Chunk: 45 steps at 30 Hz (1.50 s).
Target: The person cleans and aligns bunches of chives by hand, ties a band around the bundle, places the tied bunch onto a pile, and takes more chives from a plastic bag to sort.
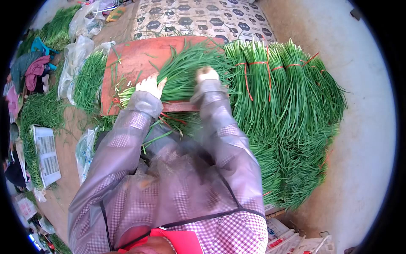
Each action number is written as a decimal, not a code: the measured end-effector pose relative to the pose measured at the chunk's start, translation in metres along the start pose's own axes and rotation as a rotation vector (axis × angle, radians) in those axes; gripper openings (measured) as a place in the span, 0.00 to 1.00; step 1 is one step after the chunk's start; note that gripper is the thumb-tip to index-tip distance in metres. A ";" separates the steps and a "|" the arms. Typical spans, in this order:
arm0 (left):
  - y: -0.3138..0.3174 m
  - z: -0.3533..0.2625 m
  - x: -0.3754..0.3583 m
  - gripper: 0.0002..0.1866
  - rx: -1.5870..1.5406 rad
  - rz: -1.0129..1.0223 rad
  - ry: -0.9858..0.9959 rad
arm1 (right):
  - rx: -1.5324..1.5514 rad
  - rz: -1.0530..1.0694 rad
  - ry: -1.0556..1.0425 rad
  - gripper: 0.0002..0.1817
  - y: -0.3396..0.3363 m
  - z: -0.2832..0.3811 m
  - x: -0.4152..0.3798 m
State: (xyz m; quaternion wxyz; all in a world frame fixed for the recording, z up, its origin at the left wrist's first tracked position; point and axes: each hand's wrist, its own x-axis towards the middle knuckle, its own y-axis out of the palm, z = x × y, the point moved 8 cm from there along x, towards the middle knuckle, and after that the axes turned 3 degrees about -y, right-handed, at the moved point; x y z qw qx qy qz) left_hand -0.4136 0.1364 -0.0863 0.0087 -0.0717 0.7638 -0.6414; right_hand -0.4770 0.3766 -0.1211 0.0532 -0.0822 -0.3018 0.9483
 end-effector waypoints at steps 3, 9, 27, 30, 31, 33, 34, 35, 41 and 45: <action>0.000 0.000 -0.002 0.31 -0.009 0.005 0.004 | 0.530 -0.135 0.058 0.06 -0.036 -0.052 0.013; -0.001 -0.001 -0.002 0.30 -0.005 -0.001 0.005 | 0.542 0.210 0.009 0.17 -0.049 0.009 -0.016; -0.001 -0.002 -0.002 0.30 0.025 0.007 0.014 | -0.570 0.003 -0.881 0.14 -0.032 0.126 0.031; -0.001 -0.002 0.001 0.30 0.021 0.013 0.009 | -0.406 -0.047 -0.869 0.09 -0.051 0.126 0.054; 0.001 -0.001 0.000 0.29 0.023 0.035 0.001 | -0.475 -0.251 -1.005 0.07 -0.074 0.141 0.045; 0.002 0.001 -0.004 0.29 0.018 0.021 0.008 | 1.072 0.002 -0.147 0.05 -0.099 0.100 0.058; -0.001 -0.001 -0.002 0.29 0.008 -0.008 0.015 | 0.983 0.025 -0.242 0.06 -0.108 0.097 0.062; -0.001 -0.002 0.000 0.29 0.005 -0.012 0.018 | 0.892 0.049 -0.336 0.08 -0.117 0.096 0.066; -0.002 -0.002 -0.002 0.29 -0.002 -0.050 0.031 | -0.371 0.227 -0.826 0.30 -0.060 0.145 0.001; -0.004 -0.003 -0.003 0.29 0.003 -0.022 0.016 | -0.636 0.260 -0.688 0.23 -0.022 0.119 0.013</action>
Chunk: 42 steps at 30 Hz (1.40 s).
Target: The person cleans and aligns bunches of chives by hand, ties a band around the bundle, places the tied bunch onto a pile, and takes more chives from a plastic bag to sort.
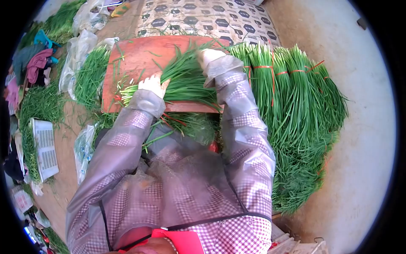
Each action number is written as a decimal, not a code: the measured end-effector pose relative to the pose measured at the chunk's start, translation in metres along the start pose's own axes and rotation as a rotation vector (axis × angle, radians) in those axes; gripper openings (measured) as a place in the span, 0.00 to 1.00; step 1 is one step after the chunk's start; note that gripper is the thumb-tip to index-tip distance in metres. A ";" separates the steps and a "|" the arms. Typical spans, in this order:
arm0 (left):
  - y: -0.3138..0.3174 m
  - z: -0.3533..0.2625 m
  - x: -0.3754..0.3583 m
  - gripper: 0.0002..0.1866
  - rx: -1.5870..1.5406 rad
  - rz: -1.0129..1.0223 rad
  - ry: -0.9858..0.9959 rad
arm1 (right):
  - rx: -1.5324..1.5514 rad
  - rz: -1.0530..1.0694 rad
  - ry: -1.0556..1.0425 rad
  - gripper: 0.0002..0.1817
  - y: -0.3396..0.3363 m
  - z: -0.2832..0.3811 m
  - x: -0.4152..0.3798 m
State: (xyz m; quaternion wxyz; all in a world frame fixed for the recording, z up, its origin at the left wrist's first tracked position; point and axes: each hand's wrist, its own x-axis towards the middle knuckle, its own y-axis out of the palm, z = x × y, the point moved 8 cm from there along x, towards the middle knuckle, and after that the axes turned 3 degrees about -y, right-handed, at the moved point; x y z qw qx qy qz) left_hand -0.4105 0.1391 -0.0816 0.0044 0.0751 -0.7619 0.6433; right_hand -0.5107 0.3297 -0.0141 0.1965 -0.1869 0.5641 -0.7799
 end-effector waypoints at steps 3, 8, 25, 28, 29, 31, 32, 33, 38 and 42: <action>0.002 0.001 0.002 0.29 0.005 0.018 -0.004 | 0.023 -0.117 0.063 0.09 0.009 -0.037 0.012; 0.005 0.002 0.004 0.29 0.004 0.048 -0.019 | 1.205 -0.541 0.313 0.09 -0.038 -0.073 -0.033; 0.008 0.004 0.007 0.28 0.001 0.029 -0.045 | 0.851 -0.473 0.649 0.13 0.049 -0.118 -0.084; 0.009 0.004 0.007 0.28 0.015 0.031 -0.038 | 0.520 -0.265 0.493 0.23 0.040 -0.092 -0.074; 0.009 0.005 0.007 0.28 0.016 0.030 -0.038 | 0.382 -0.128 0.462 0.23 0.047 -0.080 -0.069; 0.009 0.005 0.007 0.28 0.004 0.022 -0.033 | 0.128 0.124 0.257 0.20 0.056 -0.051 -0.056; 0.009 0.005 0.007 0.28 0.005 0.021 -0.032 | 0.177 0.015 0.433 0.18 0.073 -0.073 -0.053; 0.007 0.003 0.007 0.28 0.014 0.027 -0.028 | 0.311 -0.115 0.479 0.16 0.072 -0.077 -0.051; 0.006 0.005 0.005 0.28 0.010 0.020 -0.033 | 1.374 -0.843 0.695 0.09 0.073 -0.123 -0.071; 0.007 0.003 0.006 0.28 0.016 0.032 -0.028 | 1.118 -0.163 0.599 0.13 0.038 -0.052 -0.061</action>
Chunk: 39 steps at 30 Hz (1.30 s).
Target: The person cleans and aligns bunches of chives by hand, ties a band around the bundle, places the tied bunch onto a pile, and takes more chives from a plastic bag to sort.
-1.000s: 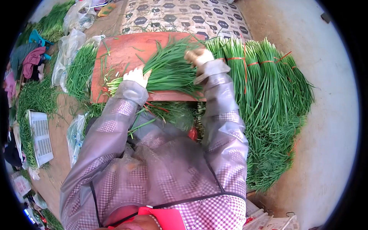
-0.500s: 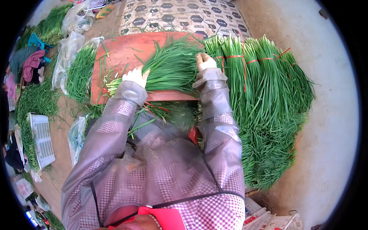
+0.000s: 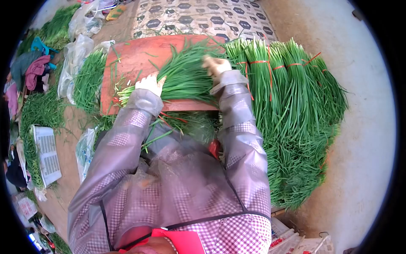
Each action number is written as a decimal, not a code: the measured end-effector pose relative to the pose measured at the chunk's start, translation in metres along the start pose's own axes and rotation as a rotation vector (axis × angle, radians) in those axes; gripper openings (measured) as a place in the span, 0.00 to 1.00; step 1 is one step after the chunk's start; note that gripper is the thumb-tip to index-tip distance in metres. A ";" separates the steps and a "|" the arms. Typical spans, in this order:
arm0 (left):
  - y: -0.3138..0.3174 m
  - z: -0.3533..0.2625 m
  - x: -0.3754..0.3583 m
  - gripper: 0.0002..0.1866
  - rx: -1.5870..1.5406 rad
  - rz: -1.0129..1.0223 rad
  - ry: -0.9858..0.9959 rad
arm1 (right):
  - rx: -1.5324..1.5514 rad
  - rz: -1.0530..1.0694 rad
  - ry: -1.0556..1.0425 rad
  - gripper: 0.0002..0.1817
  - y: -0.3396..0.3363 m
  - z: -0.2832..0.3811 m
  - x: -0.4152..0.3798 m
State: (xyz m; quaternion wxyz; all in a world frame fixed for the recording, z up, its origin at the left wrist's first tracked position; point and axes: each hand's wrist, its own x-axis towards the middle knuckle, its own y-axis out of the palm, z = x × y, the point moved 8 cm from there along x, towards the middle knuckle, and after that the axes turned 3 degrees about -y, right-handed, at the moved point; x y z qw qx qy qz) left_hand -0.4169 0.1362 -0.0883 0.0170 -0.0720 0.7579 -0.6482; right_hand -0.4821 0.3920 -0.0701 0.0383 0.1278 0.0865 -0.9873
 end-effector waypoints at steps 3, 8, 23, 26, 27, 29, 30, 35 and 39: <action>-0.002 0.000 -0.001 0.28 -0.008 0.004 -0.008 | -0.459 0.215 -0.175 0.16 0.059 0.014 -0.010; -0.002 0.002 -0.001 0.28 -0.011 0.016 -0.001 | -0.049 -0.179 -0.134 0.10 0.028 -0.030 0.047; -0.004 0.002 -0.002 0.30 -0.049 0.011 -0.012 | 0.391 -0.246 -0.202 0.20 -0.021 -0.005 -0.061; -0.004 0.000 -0.002 0.32 -0.062 0.089 -0.013 | 0.364 -0.256 -0.203 0.15 -0.023 -0.006 -0.077; -0.004 0.000 -0.002 0.34 -0.058 0.095 0.002 | 0.378 -0.301 -0.247 0.13 -0.027 -0.003 -0.081; -0.005 0.002 -0.003 0.35 -0.053 0.099 0.017 | 0.407 -0.324 -0.320 0.10 -0.034 -0.006 -0.083; -0.004 0.003 -0.004 0.36 -0.063 0.109 0.034 | 0.408 -0.325 -0.323 0.10 -0.035 -0.008 -0.085; 0.000 0.002 -0.007 0.39 -0.067 0.134 0.052 | -0.723 0.025 -0.597 0.21 0.009 -0.005 -0.075; 0.000 0.000 -0.008 0.39 -0.030 0.070 0.078 | -1.126 0.156 -0.458 0.35 0.036 -0.021 -0.050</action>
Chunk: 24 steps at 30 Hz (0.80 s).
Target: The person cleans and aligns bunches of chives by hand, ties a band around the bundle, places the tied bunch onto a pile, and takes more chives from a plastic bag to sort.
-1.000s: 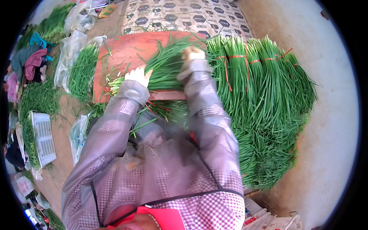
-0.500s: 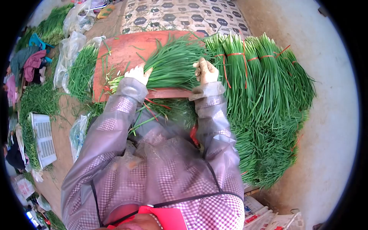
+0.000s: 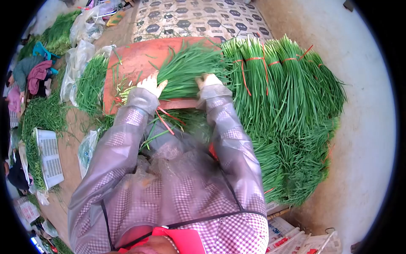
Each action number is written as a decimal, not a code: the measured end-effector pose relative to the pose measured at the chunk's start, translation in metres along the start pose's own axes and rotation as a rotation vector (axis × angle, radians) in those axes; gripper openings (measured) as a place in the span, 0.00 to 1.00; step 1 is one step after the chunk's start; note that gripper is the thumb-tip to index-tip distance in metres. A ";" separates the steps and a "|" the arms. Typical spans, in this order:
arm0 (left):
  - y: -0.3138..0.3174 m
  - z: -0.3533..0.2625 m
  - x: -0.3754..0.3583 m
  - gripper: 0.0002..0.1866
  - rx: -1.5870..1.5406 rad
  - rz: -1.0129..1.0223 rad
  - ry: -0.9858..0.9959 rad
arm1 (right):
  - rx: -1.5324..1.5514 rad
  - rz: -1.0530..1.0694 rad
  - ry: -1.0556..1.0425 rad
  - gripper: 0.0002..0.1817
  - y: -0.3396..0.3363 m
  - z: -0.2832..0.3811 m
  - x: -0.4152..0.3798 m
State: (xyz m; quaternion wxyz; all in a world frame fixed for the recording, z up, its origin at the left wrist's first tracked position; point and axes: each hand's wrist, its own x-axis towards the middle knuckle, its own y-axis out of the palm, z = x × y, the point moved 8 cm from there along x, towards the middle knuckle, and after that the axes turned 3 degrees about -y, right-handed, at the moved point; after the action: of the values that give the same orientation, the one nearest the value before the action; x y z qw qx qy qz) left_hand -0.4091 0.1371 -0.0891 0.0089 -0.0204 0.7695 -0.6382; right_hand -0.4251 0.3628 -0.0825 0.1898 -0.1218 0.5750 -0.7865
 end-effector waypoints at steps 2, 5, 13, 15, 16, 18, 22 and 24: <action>-0.003 -0.002 -0.002 0.38 0.011 0.028 0.001 | 0.157 0.099 0.415 0.22 -0.011 0.006 -0.001; -0.004 -0.003 -0.003 0.38 0.008 0.025 0.010 | 0.023 0.149 0.404 0.19 0.014 -0.010 0.013; -0.001 -0.003 -0.004 0.39 0.002 0.027 0.013 | 0.829 -0.596 0.722 0.17 -0.007 -0.157 -0.053; -0.003 -0.005 -0.005 0.39 0.004 0.003 0.020 | 1.127 -0.778 0.630 0.15 -0.009 -0.164 -0.059; -0.003 -0.005 -0.006 0.40 0.010 0.017 0.014 | 1.104 -0.803 0.573 0.14 -0.026 -0.147 -0.062; -0.010 -0.006 -0.007 0.41 0.017 0.024 0.007 | 0.996 -0.917 0.364 0.15 -0.053 -0.109 -0.053; -0.019 0.001 -0.009 0.47 -0.216 0.150 0.013 | 0.470 -0.522 -0.235 0.31 -0.117 0.049 -0.025; -0.019 0.016 -0.009 0.43 -0.706 0.243 -0.127 | 0.123 -0.262 -0.465 0.46 -0.092 0.114 -0.010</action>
State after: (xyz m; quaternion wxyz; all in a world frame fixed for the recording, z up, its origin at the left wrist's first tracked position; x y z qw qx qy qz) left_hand -0.3992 0.1185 -0.0740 0.1244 0.0297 0.9368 -0.3257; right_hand -0.3844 0.2938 0.0407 0.2204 -0.3609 0.4464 -0.7886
